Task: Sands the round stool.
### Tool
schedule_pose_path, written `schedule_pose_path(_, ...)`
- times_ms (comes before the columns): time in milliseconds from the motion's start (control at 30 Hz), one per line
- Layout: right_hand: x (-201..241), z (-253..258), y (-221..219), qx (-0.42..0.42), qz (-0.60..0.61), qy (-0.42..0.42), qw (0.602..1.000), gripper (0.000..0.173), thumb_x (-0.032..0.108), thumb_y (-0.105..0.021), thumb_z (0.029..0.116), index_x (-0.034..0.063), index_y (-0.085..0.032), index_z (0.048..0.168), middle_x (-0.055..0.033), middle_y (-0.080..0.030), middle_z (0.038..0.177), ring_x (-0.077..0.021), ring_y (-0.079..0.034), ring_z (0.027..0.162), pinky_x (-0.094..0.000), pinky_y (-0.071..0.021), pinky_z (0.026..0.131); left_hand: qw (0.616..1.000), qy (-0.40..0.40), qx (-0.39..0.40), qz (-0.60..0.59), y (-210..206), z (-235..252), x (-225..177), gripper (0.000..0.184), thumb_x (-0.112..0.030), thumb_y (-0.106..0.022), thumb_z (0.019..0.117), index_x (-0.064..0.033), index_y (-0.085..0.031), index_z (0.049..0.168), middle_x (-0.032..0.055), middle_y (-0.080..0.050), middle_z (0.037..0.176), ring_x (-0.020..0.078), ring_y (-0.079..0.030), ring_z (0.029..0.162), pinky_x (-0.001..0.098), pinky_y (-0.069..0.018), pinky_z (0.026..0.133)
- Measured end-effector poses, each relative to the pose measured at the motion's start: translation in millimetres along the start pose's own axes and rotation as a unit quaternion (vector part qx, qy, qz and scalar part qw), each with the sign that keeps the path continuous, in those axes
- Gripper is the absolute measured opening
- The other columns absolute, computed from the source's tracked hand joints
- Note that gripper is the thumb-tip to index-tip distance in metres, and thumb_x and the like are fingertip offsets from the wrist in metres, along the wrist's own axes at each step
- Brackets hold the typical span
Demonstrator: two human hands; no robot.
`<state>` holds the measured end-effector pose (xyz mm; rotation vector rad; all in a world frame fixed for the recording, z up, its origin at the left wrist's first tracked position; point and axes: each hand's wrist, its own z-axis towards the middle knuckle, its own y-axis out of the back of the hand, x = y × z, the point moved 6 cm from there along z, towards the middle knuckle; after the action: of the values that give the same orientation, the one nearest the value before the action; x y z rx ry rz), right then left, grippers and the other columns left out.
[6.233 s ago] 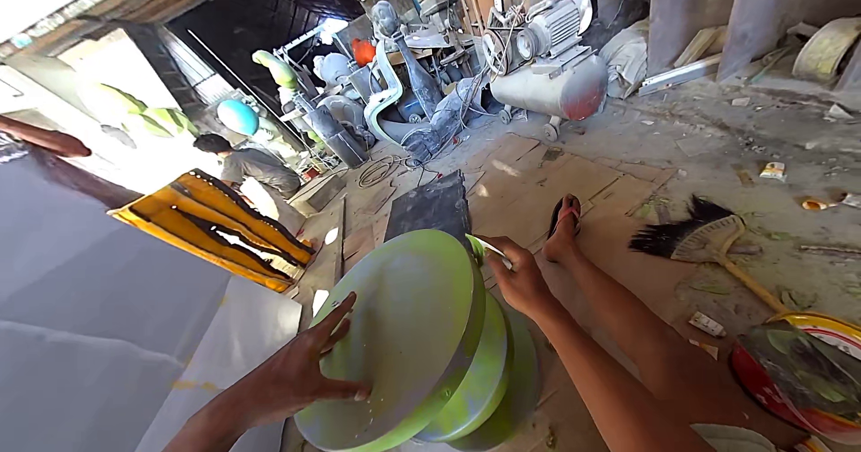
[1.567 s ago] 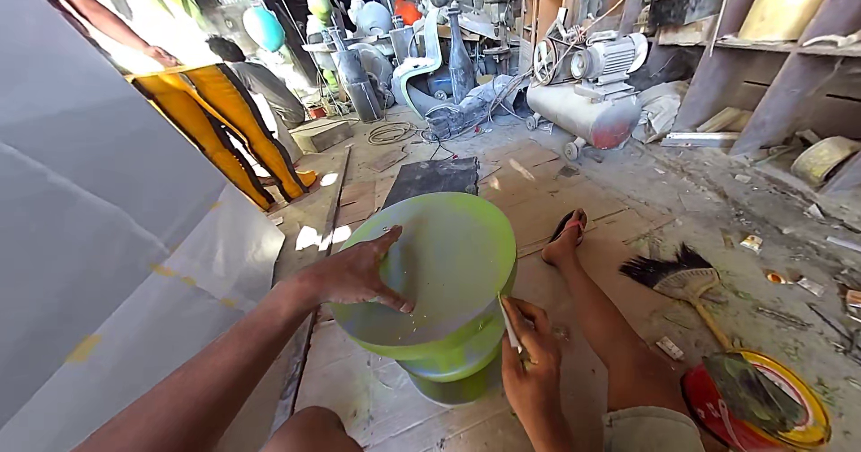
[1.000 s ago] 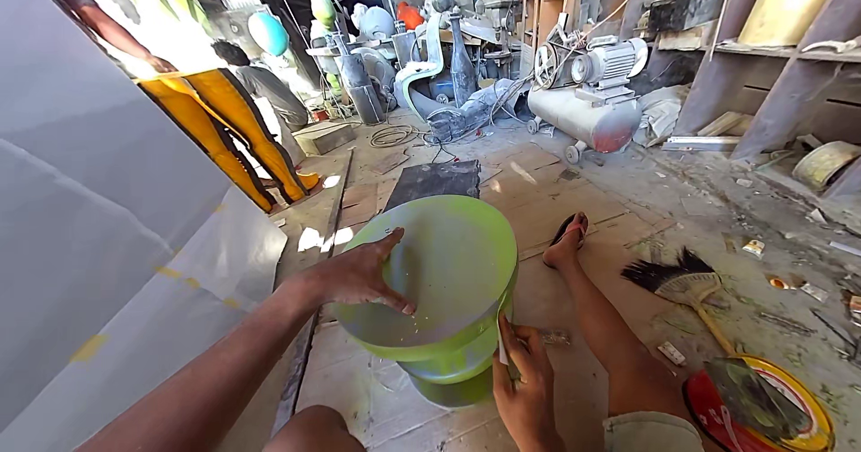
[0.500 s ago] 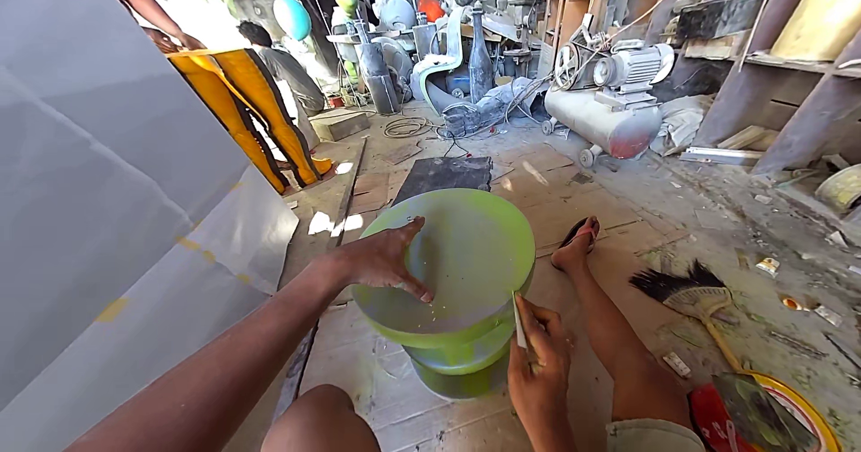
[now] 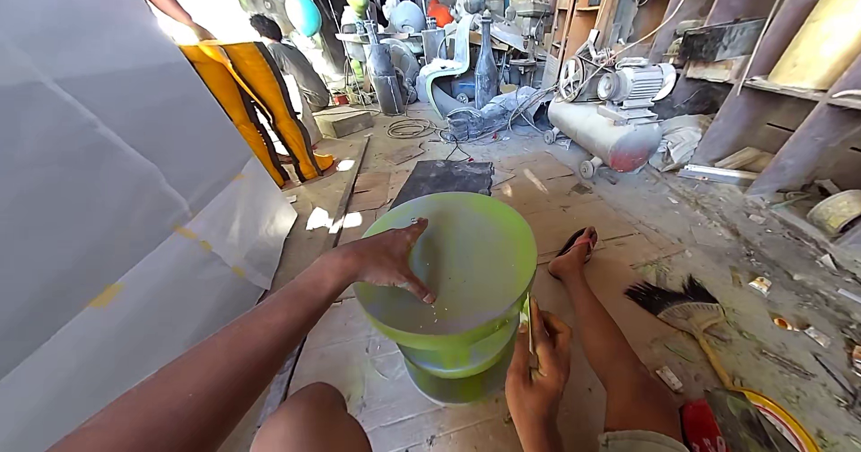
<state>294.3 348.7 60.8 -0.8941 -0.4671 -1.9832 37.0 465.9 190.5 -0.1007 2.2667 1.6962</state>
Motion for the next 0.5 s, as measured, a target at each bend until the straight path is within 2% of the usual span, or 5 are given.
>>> schedule_pose_path(67,-0.9,-6.6,-5.6,0.013,-0.031,-0.006,0.999,0.032,0.010,-0.065,0.0906,0.0012,-0.075,0.120,-0.0102,-0.064,0.110,-0.0092,-0.062,0.095,-0.0195,-0.0555,0.078,1.000,-0.003,-0.001,0.007,-0.5,0.2,-0.7,0.149,-0.063,-0.095,0.0555,-0.0120,-0.010,0.166,0.0134,-0.037,0.163,0.0287,-0.054,0.135,0.0496,-0.0480,0.110)
schedule_pose_path(167,-1.2,-21.7,-9.9,0.061,-0.053,-0.002,0.997,0.040,0.006,-0.065,0.0866,0.0035,-0.073,0.126,-0.0086,-0.065,0.109,-0.0073,-0.063,0.091,-0.0190,-0.0572,0.076,1.000,-0.007,-0.017,-0.013,-1.8,-2.9,-3.4,0.146,-0.058,-0.097,0.0566,-0.0113,-0.012,0.166,0.0139,-0.041,0.161,0.0297,-0.054,0.136,0.0508,-0.0466,0.111)
schedule_pose_path(267,-7.9,-35.0,-2.4,0.085,-0.029,0.012,0.996,0.042,0.007,-0.063,0.0864,0.0060,-0.072,0.128,-0.0096,-0.064,0.113,-0.0080,-0.063,0.098,-0.0199,-0.0577,0.083,0.999,-0.021,-0.026,-0.018,-3.9,-3.8,-2.8,0.146,-0.058,-0.097,0.0573,-0.0105,-0.012,0.166,0.0140,-0.042,0.160,0.0300,-0.053,0.137,0.0513,-0.0459,0.111)
schedule_pose_path(367,-14.6,-29.3,12.3,0.063,0.004,0.021,0.998,0.035,0.007,-0.060,0.0895,0.0047,-0.075,0.121,-0.0130,-0.065,0.121,-0.0118,-0.065,0.110,-0.0232,-0.0575,0.094,0.999,-0.024,-0.027,-0.027,-3.9,-4.2,-3.1,0.146,-0.056,-0.098,0.0570,-0.0096,-0.012,0.166,0.0141,-0.039,0.162,0.0304,-0.050,0.140,0.0505,-0.0443,0.113)
schedule_pose_path(500,-17.3,2.9,11.3,0.038,0.013,-0.010,0.999,0.033,0.001,-0.057,0.0918,-0.0029,-0.073,0.121,-0.0162,-0.066,0.125,-0.0155,-0.066,0.112,-0.0256,-0.0587,0.092,1.000,-0.019,-0.002,-0.023,-1.2,-3.1,-3.2,0.146,-0.057,-0.097,0.0586,-0.0083,-0.011,0.165,0.0148,-0.032,0.165,0.0299,-0.046,0.143,0.0489,-0.0419,0.115)
